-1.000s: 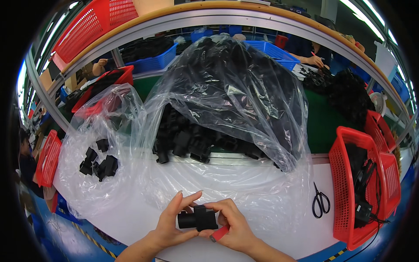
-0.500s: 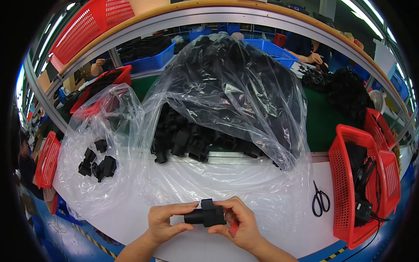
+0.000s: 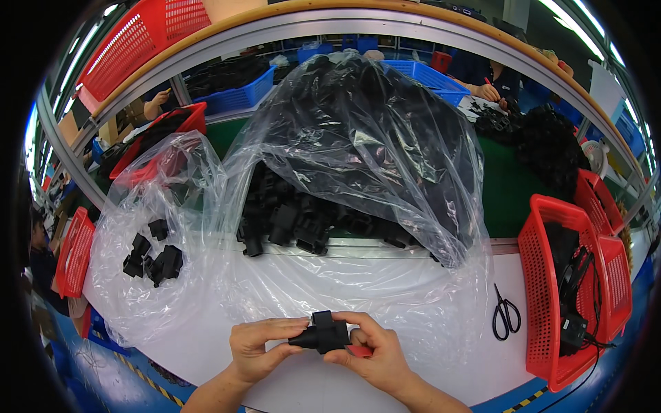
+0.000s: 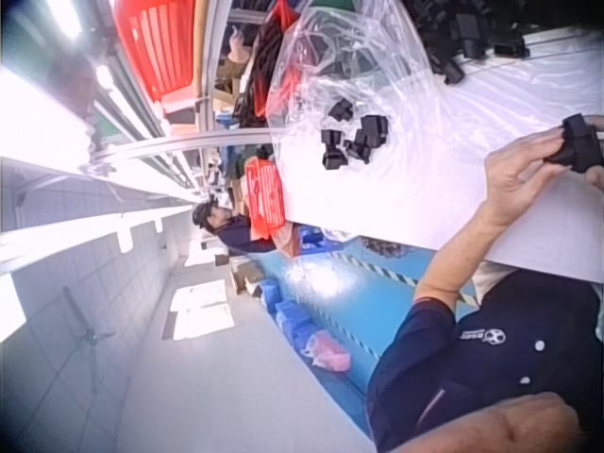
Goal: Inspecting and assembling small black plastic components using a probe tool and scissors at an industrial workstation.
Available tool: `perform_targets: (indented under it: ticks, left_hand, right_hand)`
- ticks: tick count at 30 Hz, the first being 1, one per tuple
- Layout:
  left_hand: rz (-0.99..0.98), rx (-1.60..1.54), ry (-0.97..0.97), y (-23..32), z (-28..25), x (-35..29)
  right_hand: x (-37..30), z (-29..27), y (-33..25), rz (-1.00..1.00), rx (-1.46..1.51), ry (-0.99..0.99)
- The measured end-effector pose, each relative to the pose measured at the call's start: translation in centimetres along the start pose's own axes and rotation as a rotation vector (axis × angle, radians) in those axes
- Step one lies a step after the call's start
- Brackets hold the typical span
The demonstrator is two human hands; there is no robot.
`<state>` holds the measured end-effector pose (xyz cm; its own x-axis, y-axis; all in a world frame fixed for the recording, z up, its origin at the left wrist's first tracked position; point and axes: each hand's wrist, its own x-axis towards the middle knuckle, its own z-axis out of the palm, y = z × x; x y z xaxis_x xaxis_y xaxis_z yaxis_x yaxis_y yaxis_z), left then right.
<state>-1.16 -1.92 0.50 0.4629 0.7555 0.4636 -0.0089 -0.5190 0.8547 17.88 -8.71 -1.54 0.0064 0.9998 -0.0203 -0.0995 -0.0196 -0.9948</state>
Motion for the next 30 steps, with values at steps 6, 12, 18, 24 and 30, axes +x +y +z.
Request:
perform_targets:
  ticks: [6, 12, 18, 24, 30]
  left_hand:
    - [0.142, 0.120, -0.024, -0.7, -0.2, 0.3]
    - [-0.489, -0.591, -0.131, -0.1, -0.4, -0.6]
    - [-0.211, -0.293, -0.070, 0.2, -0.5, -0.2]
    - [-0.085, -0.115, -0.037, 0.0, -0.7, -0.4]
    - [0.021, -0.042, -0.012, 0.2, -0.6, -0.2]
  right_hand:
    - [0.2, 1.1, -0.7, -0.092, 0.165, 0.082]
    - [0.2, -0.2, 1.4, -0.425, 0.040, 0.044]
    - [0.8, -0.7, 1.2, -0.580, -0.389, 0.006]
    - [0.9, -0.6, 0.7, -0.670, -0.455, 0.006]
    - [1.0, -0.6, 1.0, -0.690, -0.350, 0.007]
